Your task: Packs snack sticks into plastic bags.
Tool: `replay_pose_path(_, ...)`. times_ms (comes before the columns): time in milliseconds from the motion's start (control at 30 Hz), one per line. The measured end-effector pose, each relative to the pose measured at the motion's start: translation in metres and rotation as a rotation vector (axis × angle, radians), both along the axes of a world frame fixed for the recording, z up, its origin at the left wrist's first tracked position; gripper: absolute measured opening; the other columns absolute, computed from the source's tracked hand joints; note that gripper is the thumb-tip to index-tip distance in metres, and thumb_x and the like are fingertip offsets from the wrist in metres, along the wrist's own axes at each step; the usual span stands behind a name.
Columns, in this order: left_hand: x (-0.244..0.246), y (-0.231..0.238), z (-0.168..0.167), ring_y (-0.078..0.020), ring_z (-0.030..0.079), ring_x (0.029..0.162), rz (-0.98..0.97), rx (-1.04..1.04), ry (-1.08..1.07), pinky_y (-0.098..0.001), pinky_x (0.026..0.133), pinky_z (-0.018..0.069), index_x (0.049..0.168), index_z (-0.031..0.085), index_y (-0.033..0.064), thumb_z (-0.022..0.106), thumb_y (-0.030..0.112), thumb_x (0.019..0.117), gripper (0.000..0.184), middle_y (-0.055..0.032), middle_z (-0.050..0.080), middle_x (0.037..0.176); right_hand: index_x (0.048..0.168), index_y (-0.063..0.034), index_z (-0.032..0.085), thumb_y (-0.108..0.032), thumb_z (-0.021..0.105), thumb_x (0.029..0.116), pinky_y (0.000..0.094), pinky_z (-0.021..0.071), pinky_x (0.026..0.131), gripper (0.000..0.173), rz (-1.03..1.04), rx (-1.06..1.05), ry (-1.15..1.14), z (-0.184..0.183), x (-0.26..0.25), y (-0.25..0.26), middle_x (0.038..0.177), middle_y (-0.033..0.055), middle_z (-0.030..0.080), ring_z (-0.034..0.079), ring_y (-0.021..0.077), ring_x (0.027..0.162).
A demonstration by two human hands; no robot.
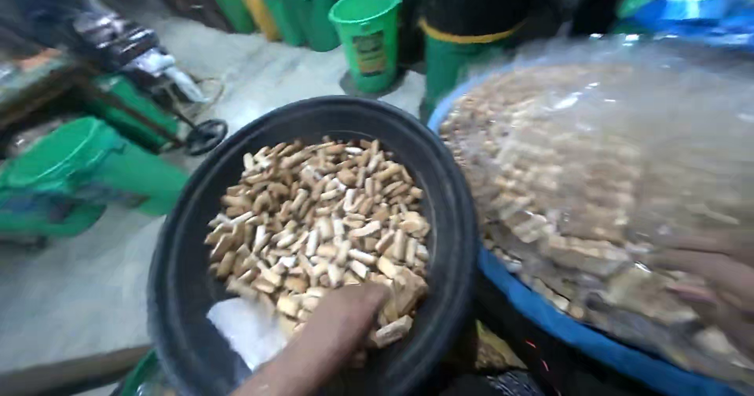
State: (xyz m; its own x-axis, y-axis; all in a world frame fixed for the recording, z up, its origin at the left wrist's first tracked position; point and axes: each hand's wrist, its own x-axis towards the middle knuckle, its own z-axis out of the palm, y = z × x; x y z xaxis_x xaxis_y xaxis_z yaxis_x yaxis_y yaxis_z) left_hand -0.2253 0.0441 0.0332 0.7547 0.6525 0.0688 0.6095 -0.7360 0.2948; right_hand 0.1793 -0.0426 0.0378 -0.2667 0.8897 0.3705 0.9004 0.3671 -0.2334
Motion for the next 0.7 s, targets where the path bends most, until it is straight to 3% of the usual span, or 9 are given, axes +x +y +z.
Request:
replay_pose_path(67,-0.071,-0.002,0.004,-0.045,0.07,0.096,0.294,-0.288,0.342,-0.0614,0.082,0.0562,0.113,0.069,-0.0041,0.063,0.017,0.1001,0.025,-0.0258,0.07,0.106,0.106,0.0063,0.069,-0.024,0.05,0.1051,0.0577,0.0563,0.083,0.036,0.169,-0.013,-0.022,0.011,-0.051,0.042,0.105,0.0298,0.07,0.07,0.0478,0.096)
replay_pose_path(133,-0.132,-0.011,-0.001,-0.0461,0.053,0.132,0.413,-0.515,0.638,-0.0624,0.112,0.0365,0.136,0.06,-0.0031,0.055,0.042,0.1045,0.055,-0.0277,0.059,0.138,0.101,-0.0025,0.071,-0.024,0.053,0.1008,0.0509,0.0604,0.072,0.028,0.311,0.047,-0.04,-0.001,-0.097,0.089,0.094,0.018,0.072,0.073,0.0376,0.085)
replay_pose_path(167,-0.153,-0.02,-0.003,-0.0441,0.043,0.143,0.423,-0.583,0.697,-0.0609,0.12,0.0253,0.142,0.055,-0.0025,0.05,0.047,0.1052,0.062,-0.0263,0.051,0.148,0.102,-0.0017,0.072,-0.018,0.056,0.0997,0.0522,0.0606,0.073,0.023,0.382,-0.041,-0.035,-0.002,-0.121,0.11,0.093,0.0181,0.072,0.073,0.0378,0.085)
replay_pose_path(300,-0.161,-0.066,0.009,-0.0466,0.053,0.133,0.337,-0.467,0.332,-0.0644,0.116,0.0307,0.121,0.068,-0.0068,0.058,0.03,0.1034,0.042,-0.0271,0.062,0.135,0.132,0.0056,0.06,-0.01,0.043,0.1097,0.0596,0.044,0.105,0.032,0.424,-0.737,-0.199,0.008,-0.223,0.197,0.129,0.029,0.062,0.059,0.0456,0.123)
replay_pose_path(367,-0.146,-0.083,0.007,-0.047,0.059,0.127,0.304,-0.29,0.167,-0.0664,0.109,0.0387,0.122,0.069,-0.0034,0.061,0.015,0.1009,0.029,-0.0256,0.064,0.133,0.134,0.0051,0.058,-0.007,0.04,0.1092,0.0602,0.0421,0.107,0.033,0.418,-0.769,-0.232,-0.01,-0.267,0.228,0.132,0.0298,0.06,0.057,0.0465,0.127)
replay_pose_path(433,-0.138,-0.091,0.004,-0.0409,0.068,0.113,0.216,-0.204,0.032,-0.0559,0.098,0.053,0.122,0.07,0.0005,0.062,0.0,0.0959,0.028,-0.0217,0.069,0.124,0.134,0.005,0.059,-0.001,0.042,0.106,0.0617,0.0433,0.106,0.033,0.421,-0.742,-0.262,-0.035,-0.299,0.252,0.133,0.0299,0.059,0.056,0.0473,0.127)
replay_pose_path(533,-0.137,-0.098,0.003,-0.0438,0.068,0.109,0.169,-0.298,-0.017,-0.0561,0.095,0.0537,0.129,0.066,-0.0017,0.061,0.014,0.101,0.032,-0.0249,0.07,0.119,0.138,0.0072,0.055,0.005,0.048,0.1016,0.0638,0.041,0.108,0.037,0.373,-0.706,-0.388,-0.064,-0.32,0.268,0.141,0.0304,0.054,0.05,0.0497,0.133)
replay_pose_path(633,-0.147,-0.102,0.007,-0.0437,0.07,0.096,0.209,-0.2,0.009,-0.0546,0.084,0.0569,0.132,0.066,0.0011,0.061,-0.001,0.0959,0.036,-0.0246,0.07,0.107,0.138,0.0037,0.057,0.002,0.053,0.1002,0.0666,0.0392,0.107,0.039,0.329,-0.632,-0.393,-0.083,-0.31,0.276,0.14,0.0298,0.054,0.048,0.0505,0.134)
replay_pose_path(700,-0.157,-0.102,0.015,-0.0439,0.07,0.094,0.259,-0.19,0.06,-0.053,0.082,0.0579,0.125,0.069,-0.0018,0.06,-0.008,0.093,0.034,-0.0246,0.07,0.104,0.139,0.0021,0.057,-0.004,0.049,0.1045,0.0635,0.0423,0.105,0.036,0.33,-0.604,-0.34,-0.082,-0.302,0.274,0.137,0.0294,0.056,0.052,0.0489,0.13)
